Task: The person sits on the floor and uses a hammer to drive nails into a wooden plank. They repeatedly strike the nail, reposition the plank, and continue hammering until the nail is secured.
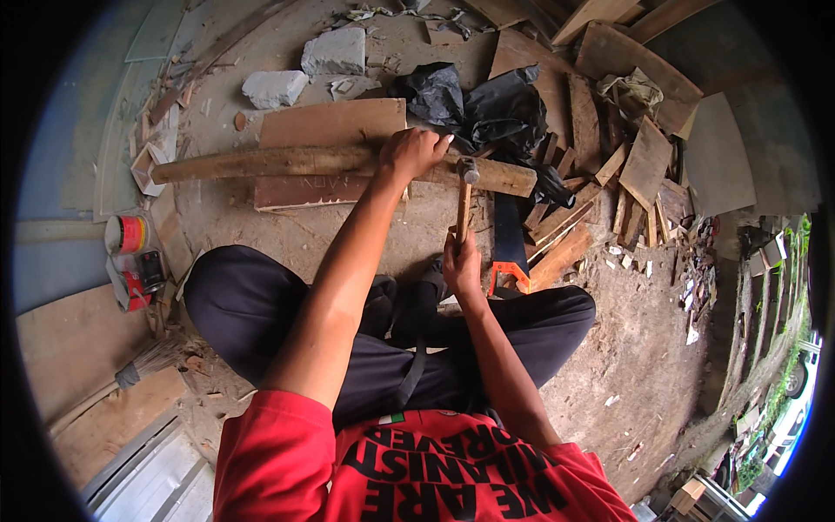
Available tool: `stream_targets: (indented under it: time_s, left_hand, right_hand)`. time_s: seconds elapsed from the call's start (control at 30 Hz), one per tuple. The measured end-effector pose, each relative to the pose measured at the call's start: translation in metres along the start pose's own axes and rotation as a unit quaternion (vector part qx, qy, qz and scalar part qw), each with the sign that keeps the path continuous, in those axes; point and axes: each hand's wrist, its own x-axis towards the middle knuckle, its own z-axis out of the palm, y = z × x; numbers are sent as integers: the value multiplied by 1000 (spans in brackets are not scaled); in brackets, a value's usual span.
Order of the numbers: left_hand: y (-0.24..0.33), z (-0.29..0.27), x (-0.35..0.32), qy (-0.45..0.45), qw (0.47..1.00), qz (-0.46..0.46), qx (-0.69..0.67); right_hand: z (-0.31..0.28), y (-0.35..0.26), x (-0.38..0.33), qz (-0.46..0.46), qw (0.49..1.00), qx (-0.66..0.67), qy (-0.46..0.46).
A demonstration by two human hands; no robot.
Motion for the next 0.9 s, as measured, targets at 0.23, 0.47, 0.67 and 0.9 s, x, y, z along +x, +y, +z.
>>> stream_targets:
  time_s: [0.23,0.47,0.67,0.9]
  left_hand:
    - [-1,0,13,-43,996,-68,43]
    - [-17,10,26,-65,994,-80,32]
    - [-11,8,30,-71,991,-100,46]
    - [-14,6,28,-58,990,-108,65]
  right_hand:
    - [4,5,8,72,997,-27,11]
    - [15,26,24,72,997,-27,10]
    - [49,63,42,49,997,21,50]
    - [92,97,90,20,987,107,117]
